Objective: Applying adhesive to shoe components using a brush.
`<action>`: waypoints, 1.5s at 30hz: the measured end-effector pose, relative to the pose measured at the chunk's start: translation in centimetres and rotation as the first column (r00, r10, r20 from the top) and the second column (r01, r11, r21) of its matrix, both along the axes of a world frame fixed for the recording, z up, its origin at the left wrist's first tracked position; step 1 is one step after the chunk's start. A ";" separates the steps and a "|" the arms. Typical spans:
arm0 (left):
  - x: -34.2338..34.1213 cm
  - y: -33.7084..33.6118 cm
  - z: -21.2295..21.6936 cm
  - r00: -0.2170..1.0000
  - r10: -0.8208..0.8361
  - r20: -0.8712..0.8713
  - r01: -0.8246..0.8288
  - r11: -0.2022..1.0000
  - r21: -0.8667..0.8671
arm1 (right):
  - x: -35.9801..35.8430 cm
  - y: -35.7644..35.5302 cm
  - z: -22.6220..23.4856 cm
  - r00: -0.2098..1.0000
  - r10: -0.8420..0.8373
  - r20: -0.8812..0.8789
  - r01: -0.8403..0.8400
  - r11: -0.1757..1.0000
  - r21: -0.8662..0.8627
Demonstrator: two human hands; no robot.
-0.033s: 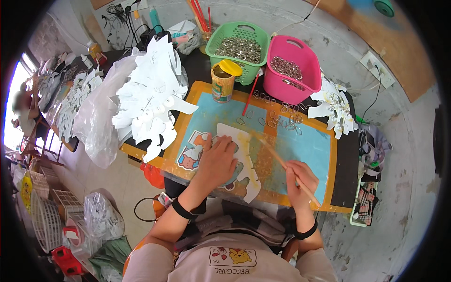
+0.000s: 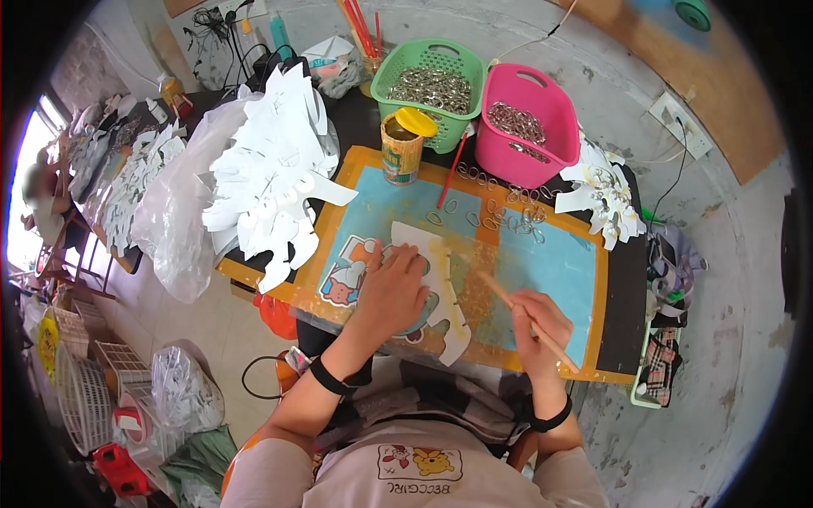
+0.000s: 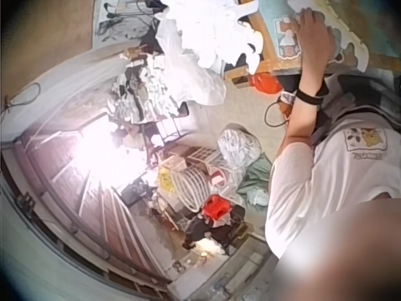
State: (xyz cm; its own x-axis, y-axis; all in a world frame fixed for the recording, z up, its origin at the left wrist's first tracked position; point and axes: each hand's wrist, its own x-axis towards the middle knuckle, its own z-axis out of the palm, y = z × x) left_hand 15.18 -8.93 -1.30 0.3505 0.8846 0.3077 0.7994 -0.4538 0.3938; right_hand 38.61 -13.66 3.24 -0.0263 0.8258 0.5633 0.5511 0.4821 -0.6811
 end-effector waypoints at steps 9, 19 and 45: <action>0.1 0.1 0.2 1.000 0.000 -0.021 0.000 1.000 -0.013 | -0.4 0.4 0.1 0.999 -0.025 0.022 0.024 0.999 0.042; 0.2 0.1 0.0 0.999 0.026 -0.041 -0.027 1.000 -0.014 | 0.2 -0.4 0.1 0.999 0.048 0.022 -0.047 0.999 -0.016; 0.2 0.1 0.2 1.000 -0.002 -0.024 0.001 1.000 -0.017 | 8.6 3.7 -1.1 0.794 0.166 -0.585 -0.451 0.806 -0.384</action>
